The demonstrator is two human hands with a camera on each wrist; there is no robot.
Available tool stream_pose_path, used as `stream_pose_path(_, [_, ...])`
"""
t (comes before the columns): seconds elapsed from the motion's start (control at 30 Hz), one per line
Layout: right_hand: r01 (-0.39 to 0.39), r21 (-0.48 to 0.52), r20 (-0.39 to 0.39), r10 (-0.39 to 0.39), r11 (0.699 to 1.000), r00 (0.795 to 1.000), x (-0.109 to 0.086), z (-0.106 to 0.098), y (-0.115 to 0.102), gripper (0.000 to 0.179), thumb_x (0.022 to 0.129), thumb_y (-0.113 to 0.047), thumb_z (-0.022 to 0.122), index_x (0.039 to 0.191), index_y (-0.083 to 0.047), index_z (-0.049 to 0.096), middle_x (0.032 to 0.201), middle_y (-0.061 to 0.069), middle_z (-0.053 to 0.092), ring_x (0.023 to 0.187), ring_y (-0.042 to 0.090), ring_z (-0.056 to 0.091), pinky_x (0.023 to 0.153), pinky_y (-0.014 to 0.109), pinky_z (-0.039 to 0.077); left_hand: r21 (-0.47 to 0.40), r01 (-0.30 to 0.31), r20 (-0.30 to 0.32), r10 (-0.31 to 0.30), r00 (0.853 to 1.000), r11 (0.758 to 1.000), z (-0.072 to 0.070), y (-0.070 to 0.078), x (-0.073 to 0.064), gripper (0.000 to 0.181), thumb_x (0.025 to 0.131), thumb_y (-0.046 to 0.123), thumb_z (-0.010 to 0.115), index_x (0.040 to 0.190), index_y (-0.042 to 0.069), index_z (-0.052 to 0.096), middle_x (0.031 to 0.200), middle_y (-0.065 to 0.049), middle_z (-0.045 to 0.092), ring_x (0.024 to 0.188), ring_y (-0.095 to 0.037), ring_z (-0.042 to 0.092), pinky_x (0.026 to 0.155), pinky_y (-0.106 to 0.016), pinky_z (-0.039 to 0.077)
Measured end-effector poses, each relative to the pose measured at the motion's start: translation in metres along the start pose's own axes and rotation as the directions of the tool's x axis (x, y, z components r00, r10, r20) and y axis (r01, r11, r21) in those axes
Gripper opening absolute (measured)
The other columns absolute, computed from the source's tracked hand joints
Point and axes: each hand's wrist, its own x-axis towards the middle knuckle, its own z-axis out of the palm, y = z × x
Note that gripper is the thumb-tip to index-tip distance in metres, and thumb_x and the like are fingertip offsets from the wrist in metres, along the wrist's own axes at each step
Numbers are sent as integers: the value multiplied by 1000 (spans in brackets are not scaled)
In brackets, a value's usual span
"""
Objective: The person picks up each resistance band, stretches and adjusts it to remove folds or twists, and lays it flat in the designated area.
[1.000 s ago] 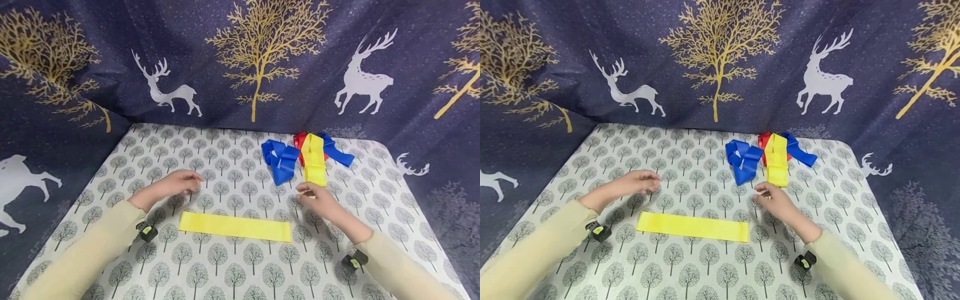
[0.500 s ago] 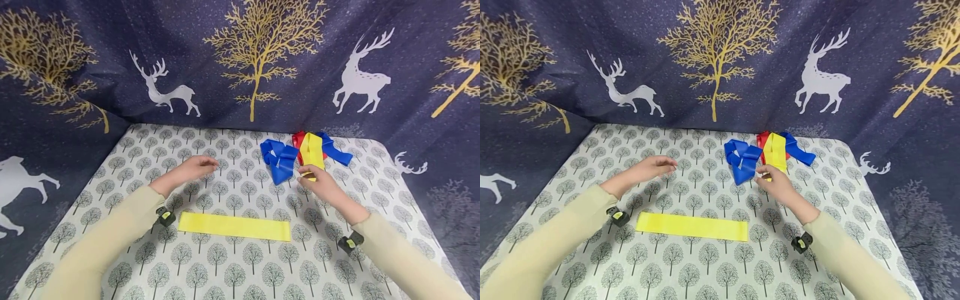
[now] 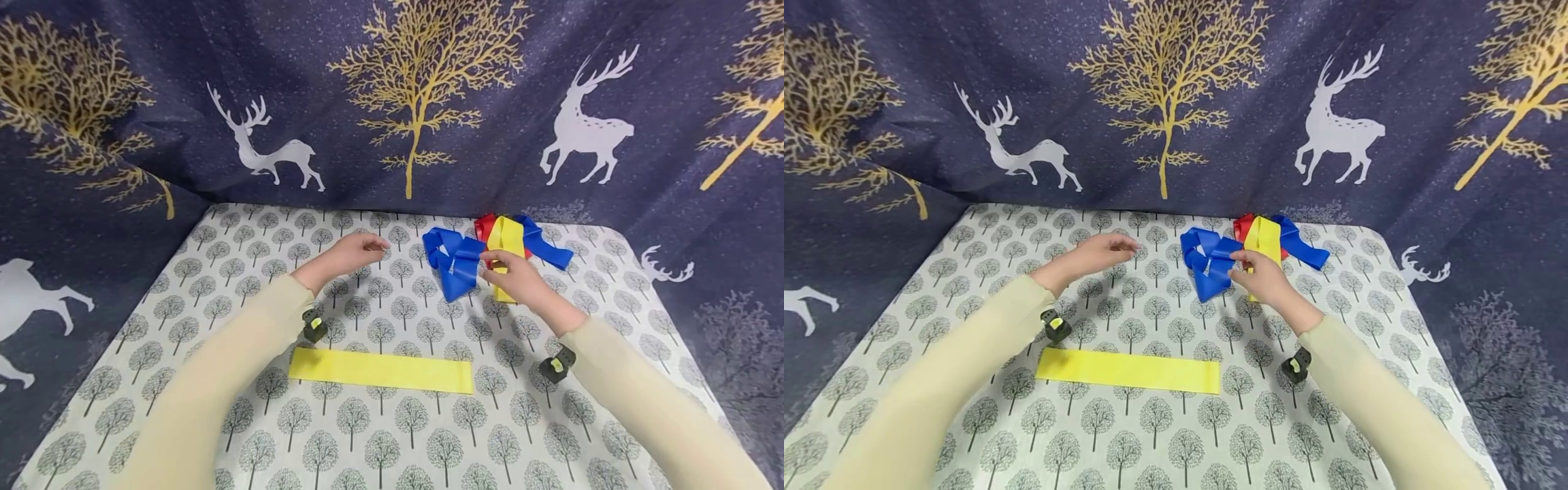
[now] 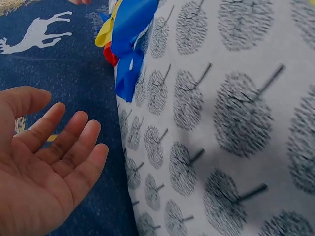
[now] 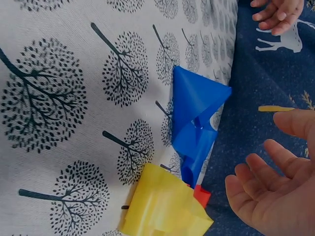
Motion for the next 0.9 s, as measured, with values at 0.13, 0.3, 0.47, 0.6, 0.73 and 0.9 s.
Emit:
stream_pose_path(0.13, [-24, 0, 6, 24, 1000, 1000, 10, 0, 0, 52, 103, -23, 57, 148, 0, 48, 153, 28, 48, 140, 49, 46, 110, 60, 47, 44, -13, 1, 13, 1000, 999, 7, 8, 14, 42, 103, 21, 54, 141, 5, 59, 141, -17, 63, 131, -34, 60, 115, -47, 47])
stream_pose_path(0.3, [-37, -8, 4, 37, 999, 999, 24, 2, 4, 52, 103, -22, 56, 149, 1, 47, 152, 29, 49, 139, 48, 48, 109, 58, 48, 70, -20, 0, 20, 1000, 997, 17, 21, 32, 40, 104, 23, 55, 140, 6, 60, 146, -14, 61, 135, -32, 58, 118, -47, 45])
stream_pose_path(0.47, [-54, 10, 3, 54, 999, 999, 35, 5, 8, 52, 103, -19, 55, 149, 2, 46, 149, 31, 51, 135, 47, 51, 106, 54, 50, 49, -17, -14, 18, 1000, 999, 31, 32, 51, 39, 105, 20, 55, 139, 3, 61, 144, -14, 62, 132, -31, 60, 115, -42, 48])
stream_pose_path(0.6, [-76, 30, 11, 76, 997, 997, 40, 9, 11, 51, 103, -17, 54, 149, 3, 45, 148, 31, 51, 134, 45, 53, 107, 53, 51, 37, 2, -35, 0, 999, 999, 46, 33, 67, 35, 104, 13, 54, 136, 2, 64, 139, -14, 66, 124, -29, 64, 107, -37, 53])
stream_pose_path(0.73, [-98, 27, 13, 98, 995, 995, 45, 14, 15, 50, 104, -16, 54, 150, 3, 44, 148, 31, 51, 131, 44, 55, 108, 52, 50, 30, 7, -43, -5, 999, 1000, 59, 32, 79, 37, 99, 2, 55, 135, 0, 64, 138, -16, 67, 127, -30, 64, 107, -36, 53])
stream_pose_path(0.9, [-110, 36, -4, 110, 993, 994, 48, 21, 21, 48, 105, -15, 53, 149, 3, 46, 148, 30, 51, 129, 43, 56, 111, 53, 47, 36, 6, -18, -5, 1000, 999, 71, 31, 89, 46, 93, -6, 56, 139, 2, 62, 141, -15, 65, 132, -29, 60, 110, -36, 51])
